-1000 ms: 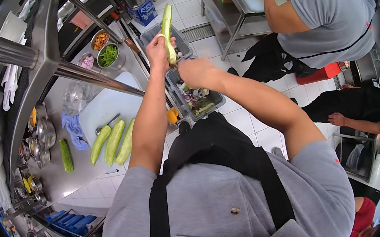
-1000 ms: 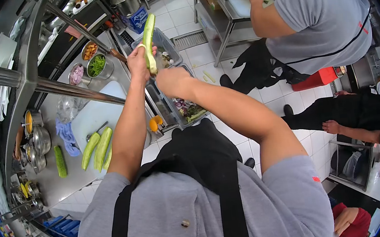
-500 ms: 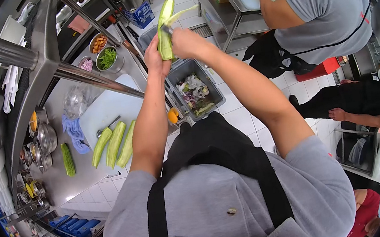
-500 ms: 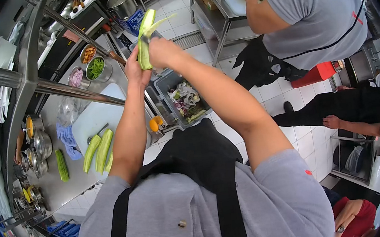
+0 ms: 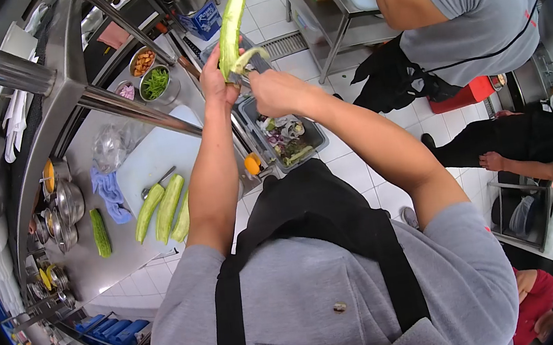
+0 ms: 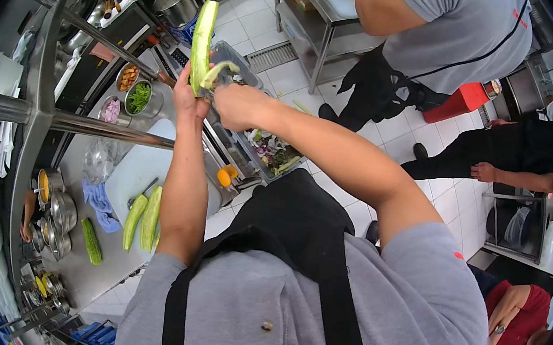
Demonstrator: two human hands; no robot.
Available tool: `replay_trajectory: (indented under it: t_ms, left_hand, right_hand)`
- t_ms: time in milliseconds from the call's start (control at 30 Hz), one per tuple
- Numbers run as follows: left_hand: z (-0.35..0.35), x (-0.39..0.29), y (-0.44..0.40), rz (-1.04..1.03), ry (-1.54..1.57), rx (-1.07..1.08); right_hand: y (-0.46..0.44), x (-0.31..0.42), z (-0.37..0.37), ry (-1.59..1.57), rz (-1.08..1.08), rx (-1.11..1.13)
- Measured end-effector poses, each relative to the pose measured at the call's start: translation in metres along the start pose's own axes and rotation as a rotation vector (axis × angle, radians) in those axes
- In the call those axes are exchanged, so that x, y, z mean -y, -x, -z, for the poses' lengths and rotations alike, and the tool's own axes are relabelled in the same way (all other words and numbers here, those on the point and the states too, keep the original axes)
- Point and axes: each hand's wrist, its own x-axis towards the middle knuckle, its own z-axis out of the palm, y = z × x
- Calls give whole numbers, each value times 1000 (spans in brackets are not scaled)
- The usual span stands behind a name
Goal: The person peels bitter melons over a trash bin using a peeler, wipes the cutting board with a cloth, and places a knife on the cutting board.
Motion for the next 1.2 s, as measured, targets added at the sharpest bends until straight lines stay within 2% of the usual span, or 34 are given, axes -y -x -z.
replay_trajectory:
  t_ms: [67,133,233,267,300,500,533,633,733,800,900,933,1000,1033,1100,1133,1200]
  left_hand:
    - [0,-2,1,8,-18,47]
    - [-3,4,3,7,25,8]
    - [5,1,-5,11,14,-1]
    - [4,-2,-7,-3,-6,-32]
    - [4,-3,-7,-15,-23,-66]
    - [-10,-4,-2,-26,-54,45]
    - [-12,-5,-1,-44,-116,3]
    - [-11,-5,2,-66,-213,-28]
    - [-9,2,4,-92,-207,-45]
    - [-9,6,1,-104,-232,-47]
    - [-1,-1,1,-82,-375,-153]
    - [1,-3,4,-50,-406,-164]
    - [4,-8,6,-17,-460,-159]
    - [6,-12,7,11,-514,-153]
    - [5,-21,10,54,-531,-154]
    - [1,-26,9,157,-631,-155]
    - [-10,-35,11,314,-781,-109]
  right_hand:
    - [-4,-2,8,-22,-22,-65]
    - [-13,-5,18,-61,-50,-154]
    - [-8,2,0,-11,-18,-127]
    - [2,5,-5,-15,-2,-52]
    - [4,3,-4,-14,-2,-50]
    - [1,0,-11,54,-67,-148]
    - [10,2,-16,103,-11,-119]
    - [14,0,-3,128,-48,-97]
    - [-12,-12,13,128,-70,-270]
    - [-24,-18,-8,71,-97,-423]
    - [5,3,-31,89,10,-145]
    - [7,-2,-26,93,8,-150]
    - [19,-12,-15,25,-8,62]
    - [21,-17,-10,26,-5,63]
    - [18,-28,3,23,-129,-146]
    - [11,-36,1,19,-139,-152]
    - [-6,-60,-12,-36,33,-470]
